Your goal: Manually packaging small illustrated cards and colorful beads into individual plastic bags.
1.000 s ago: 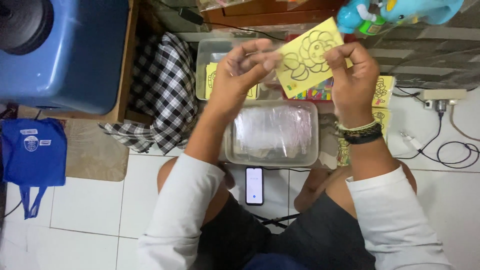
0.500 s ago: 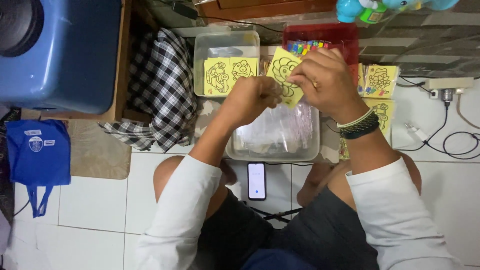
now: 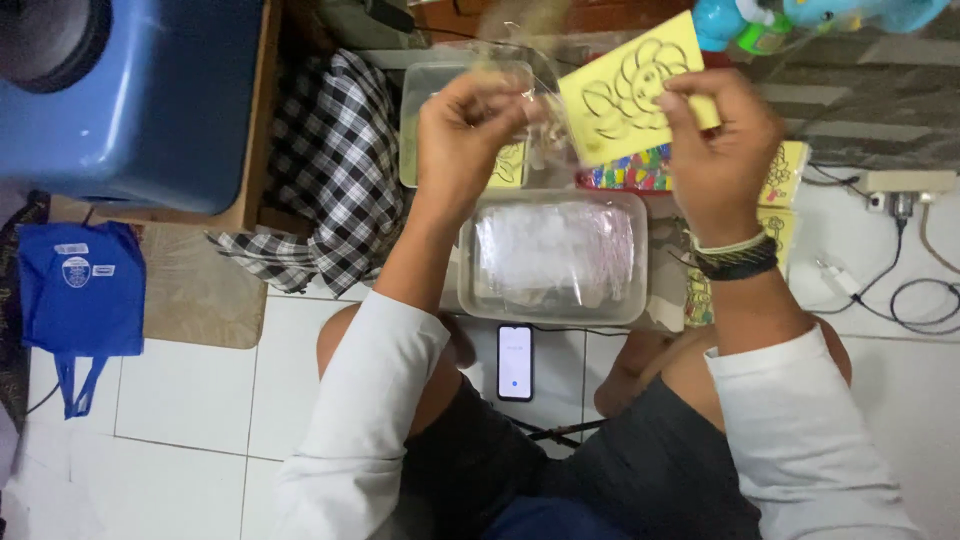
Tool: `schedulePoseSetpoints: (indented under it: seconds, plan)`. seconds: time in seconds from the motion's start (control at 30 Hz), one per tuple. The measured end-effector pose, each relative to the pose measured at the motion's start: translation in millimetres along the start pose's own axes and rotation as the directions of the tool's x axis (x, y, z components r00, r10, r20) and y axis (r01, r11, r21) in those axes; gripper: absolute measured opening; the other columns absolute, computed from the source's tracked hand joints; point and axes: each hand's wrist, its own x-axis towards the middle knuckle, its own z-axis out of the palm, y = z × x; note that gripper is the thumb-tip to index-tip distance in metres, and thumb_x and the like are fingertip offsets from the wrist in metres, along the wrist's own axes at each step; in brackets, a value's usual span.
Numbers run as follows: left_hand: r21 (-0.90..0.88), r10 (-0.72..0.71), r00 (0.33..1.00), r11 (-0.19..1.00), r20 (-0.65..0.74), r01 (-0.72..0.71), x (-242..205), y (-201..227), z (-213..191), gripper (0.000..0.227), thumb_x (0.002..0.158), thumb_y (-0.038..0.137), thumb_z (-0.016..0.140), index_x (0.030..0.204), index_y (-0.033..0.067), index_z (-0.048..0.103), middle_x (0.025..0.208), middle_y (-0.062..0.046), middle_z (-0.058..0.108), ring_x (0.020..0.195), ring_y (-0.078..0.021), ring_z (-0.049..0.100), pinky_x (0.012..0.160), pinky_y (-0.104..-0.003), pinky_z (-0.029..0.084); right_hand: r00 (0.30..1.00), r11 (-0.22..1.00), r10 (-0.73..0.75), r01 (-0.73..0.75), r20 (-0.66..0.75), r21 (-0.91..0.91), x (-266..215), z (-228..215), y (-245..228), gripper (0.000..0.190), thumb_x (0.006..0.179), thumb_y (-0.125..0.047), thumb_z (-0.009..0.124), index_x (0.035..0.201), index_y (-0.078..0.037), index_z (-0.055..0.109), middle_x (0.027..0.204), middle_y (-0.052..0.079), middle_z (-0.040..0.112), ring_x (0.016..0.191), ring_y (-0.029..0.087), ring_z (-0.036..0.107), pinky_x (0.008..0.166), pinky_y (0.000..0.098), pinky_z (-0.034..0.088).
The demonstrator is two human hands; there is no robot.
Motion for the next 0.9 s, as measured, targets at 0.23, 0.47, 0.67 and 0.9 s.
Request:
schedulePoseSetpoints:
  seconds: [0.23,0.47,0.67,0.9]
  plan:
    - [-0.379,-0.047,0.979,0.925,-0.196,-0.032,4.4,1.3,-11.6,0.03,0.091,0.009,0.079,0.117,0.0019,0.064,0.11,-0.014,0.078,0.099,-0.0236,0.076,0.087,-0.038,0.065,0.943,0.876,0.332,-0.312,0.009,0.369,-2.6,-14.5,17.5,0.026,0.11,0.013,0.064,0.132,0.005,0.053,0.116,0.014,0.067,0.087,0.01,0.059,0.068,0.0188,0.05]
    - [-0.552,-0.091,0.952,0.829,-0.293,-0.09,8.1,-3.9,-13.0,0.032,0.087,0.004,0.081,0.114,0.0001,0.064,0.109,-0.018,0.077,0.1,-0.0253,0.076,0.081,-0.036,0.065,0.898,0.763,0.404,-0.436,0.175,0.478,-4.8,-9.9,8.5,0.017,0.108,0.005,0.063,0.118,-0.004,0.052,0.109,0.007,0.066,0.085,0.007,0.06,0.08,0.0171,0.054]
    - [-0.545,-0.072,0.966,0.835,-0.246,-0.076,3.0,-2.0,-5.4,0.033,0.09,0.005,0.08,0.118,0.0003,0.062,0.113,-0.018,0.076,0.102,-0.0255,0.075,0.082,-0.037,0.065,0.868,0.723,0.47,-0.483,0.162,0.494,-7.6,6.6,-3.6,0.018,0.106,-0.005,0.067,0.116,-0.005,0.053,0.1,0.005,0.068,0.072,0.004,0.059,0.059,0.0161,0.053]
    - [-0.527,0.032,0.975,0.837,-0.219,-0.146,-0.2,-3.3,0.2,0.027,0.094,0.006,0.078,0.117,0.0029,0.066,0.114,-0.016,0.076,0.106,-0.0258,0.075,0.088,-0.041,0.066,0.927,0.759,0.35,-0.365,0.134,0.539,-12.7,10.0,-4.6,0.017,0.107,0.001,0.064,0.117,-0.003,0.05,0.103,0.006,0.064,0.081,0.006,0.057,0.075,0.017,0.051]
